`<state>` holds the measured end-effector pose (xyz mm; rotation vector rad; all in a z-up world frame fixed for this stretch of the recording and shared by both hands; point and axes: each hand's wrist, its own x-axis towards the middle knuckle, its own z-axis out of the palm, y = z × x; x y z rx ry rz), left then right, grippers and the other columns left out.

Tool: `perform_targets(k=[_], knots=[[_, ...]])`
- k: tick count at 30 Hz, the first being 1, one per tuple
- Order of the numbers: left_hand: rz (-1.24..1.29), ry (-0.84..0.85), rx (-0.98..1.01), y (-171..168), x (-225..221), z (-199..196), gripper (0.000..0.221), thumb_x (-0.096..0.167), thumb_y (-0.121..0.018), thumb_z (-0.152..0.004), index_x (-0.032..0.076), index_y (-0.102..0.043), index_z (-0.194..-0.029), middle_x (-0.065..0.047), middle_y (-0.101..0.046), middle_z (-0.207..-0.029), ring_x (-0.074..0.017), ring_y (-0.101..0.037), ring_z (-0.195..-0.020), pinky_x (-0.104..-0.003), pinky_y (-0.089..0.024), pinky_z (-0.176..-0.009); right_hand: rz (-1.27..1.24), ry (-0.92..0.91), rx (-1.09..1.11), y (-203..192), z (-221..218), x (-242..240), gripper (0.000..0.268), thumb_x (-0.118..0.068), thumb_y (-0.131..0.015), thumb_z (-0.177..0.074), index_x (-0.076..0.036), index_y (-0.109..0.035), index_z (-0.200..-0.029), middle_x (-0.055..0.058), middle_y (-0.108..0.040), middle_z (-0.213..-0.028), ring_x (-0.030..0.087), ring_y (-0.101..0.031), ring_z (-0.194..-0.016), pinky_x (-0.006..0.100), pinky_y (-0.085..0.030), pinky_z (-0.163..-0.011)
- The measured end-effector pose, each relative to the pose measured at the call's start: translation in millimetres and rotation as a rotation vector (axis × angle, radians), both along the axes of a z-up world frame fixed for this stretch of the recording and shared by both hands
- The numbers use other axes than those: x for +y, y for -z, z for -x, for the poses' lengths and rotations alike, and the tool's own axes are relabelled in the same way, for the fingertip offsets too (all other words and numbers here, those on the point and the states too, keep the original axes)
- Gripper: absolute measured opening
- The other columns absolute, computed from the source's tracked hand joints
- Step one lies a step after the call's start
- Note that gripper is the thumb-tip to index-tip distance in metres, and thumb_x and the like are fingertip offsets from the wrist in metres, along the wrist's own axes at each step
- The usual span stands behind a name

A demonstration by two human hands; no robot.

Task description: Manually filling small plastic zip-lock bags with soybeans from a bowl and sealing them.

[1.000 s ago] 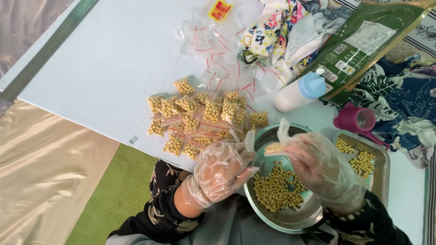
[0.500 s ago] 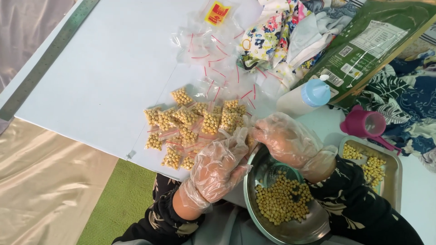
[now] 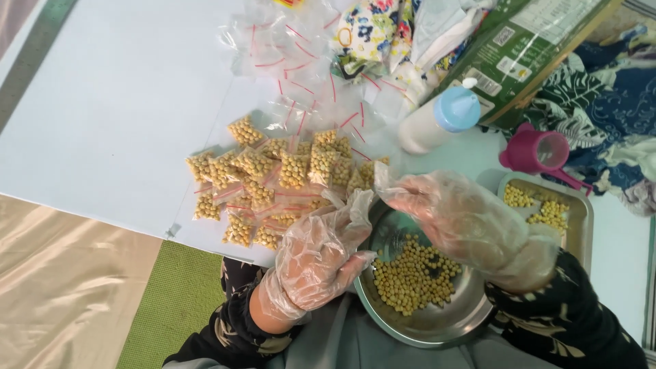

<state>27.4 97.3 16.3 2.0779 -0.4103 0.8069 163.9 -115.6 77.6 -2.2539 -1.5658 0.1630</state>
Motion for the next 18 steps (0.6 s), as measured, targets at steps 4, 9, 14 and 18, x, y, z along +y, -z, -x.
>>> perform_targets(k=[4, 9, 14, 18], knots=[[-0.057, 0.227, 0.035, -18, -10, -1, 0.029, 0.011, -0.077, -0.085, 0.002, -0.066, -0.111, -0.015, -0.066, -0.112, -0.0360, -0.067, -0.094, -0.044, -0.055, -0.083, 0.205, 0.112, -0.195, -12, 38, -52, 0.041, -0.015, -0.058, -0.087, -0.014, -0.064, -0.128, 0.005, -0.064, -0.120, 0.028, -0.061, -0.096, 0.039, -0.049, -0.081], [-0.208, 0.313, -0.017, -5, -33, 6, 0.031, 0.018, -0.080, -0.083, 0.006, -0.071, -0.110, -0.011, -0.066, -0.106, -0.0309, -0.063, -0.094, -0.043, -0.055, -0.084, 0.255, 0.332, -0.034, 18, 90, -103, 0.058, -0.017, -0.067, -0.081, -0.021, -0.061, -0.138, 0.000, -0.066, -0.125, 0.022, -0.062, -0.096, 0.036, -0.053, -0.083], [-0.473, 0.445, -0.009, 4, -60, 2, 0.010, 0.011, -0.069, -0.079, 0.012, -0.060, -0.074, -0.004, -0.057, -0.073, -0.0238, -0.054, -0.066, -0.039, -0.048, -0.062, 0.231, 0.193, 0.172, 49, 118, -96, 0.012, -0.027, -0.065, -0.093, -0.015, -0.062, -0.095, 0.000, -0.062, -0.086, 0.019, -0.060, -0.073, 0.036, -0.055, -0.073], [-0.567, 0.429, 0.196, 53, -67, 20, 0.023, 0.036, -0.065, -0.090, 0.014, -0.061, -0.092, -0.004, -0.062, -0.088, -0.0271, -0.060, -0.077, -0.042, -0.047, -0.072, 0.166, 0.150, 0.143, 41, 121, -80, 0.017, -0.025, -0.057, -0.095, -0.012, -0.066, -0.102, 0.005, -0.066, -0.082, 0.029, -0.061, -0.064, 0.044, -0.050, -0.056]])
